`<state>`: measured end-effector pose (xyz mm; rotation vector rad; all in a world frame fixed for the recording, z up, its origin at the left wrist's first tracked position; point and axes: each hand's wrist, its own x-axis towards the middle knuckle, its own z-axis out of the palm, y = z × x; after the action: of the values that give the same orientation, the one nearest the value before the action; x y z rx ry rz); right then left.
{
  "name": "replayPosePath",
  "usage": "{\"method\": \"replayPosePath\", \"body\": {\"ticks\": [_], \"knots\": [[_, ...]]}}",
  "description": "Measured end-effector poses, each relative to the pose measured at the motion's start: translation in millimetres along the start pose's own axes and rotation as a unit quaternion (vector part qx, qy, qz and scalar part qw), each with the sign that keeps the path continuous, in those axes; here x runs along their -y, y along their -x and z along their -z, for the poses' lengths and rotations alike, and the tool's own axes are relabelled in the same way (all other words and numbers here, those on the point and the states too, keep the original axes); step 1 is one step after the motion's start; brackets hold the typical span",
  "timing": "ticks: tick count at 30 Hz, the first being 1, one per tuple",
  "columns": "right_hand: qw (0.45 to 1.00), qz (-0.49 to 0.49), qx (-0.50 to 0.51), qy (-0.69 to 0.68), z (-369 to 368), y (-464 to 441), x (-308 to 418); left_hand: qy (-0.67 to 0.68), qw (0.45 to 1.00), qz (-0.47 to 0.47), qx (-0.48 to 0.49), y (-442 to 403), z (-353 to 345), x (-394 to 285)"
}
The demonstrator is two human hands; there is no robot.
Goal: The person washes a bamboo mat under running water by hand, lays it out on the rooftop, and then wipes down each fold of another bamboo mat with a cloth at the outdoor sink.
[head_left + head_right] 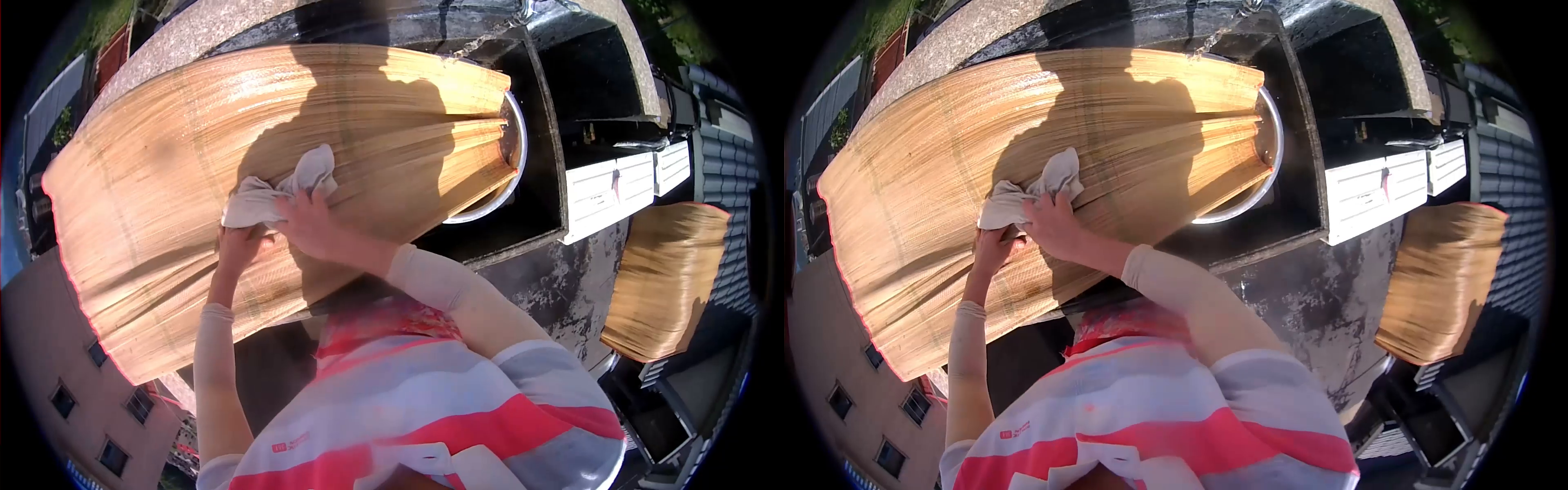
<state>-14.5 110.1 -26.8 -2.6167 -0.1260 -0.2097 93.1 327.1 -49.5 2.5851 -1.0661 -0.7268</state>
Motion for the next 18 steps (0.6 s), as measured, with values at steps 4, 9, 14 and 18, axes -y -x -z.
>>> {"method": "replayPosePath", "body": {"ticks": [4,9,14,18], "knots": [[0.992,-0.108,-0.027,0.054,-11.3,39.7,-77.8,-0.147,0.978,-0.086,-0.116,-6.2,26.7,-18.2],[0.937,-0.195,0.055,0.285,81.4,118.7,-205.1,-0.125,0.992,0.007,-0.006,-53.2,103.5,-49.7],[0.914,-0.309,0.107,0.242,151.1,150.3,-266.2,-0.193,0.965,-0.007,-0.176,-169.9,215.6,-59.7],[0.902,-0.324,0.101,0.267,128.6,156.4,-273.3,-0.274,0.933,0.113,-0.203,-277.8,244.2,-57.9]]}}
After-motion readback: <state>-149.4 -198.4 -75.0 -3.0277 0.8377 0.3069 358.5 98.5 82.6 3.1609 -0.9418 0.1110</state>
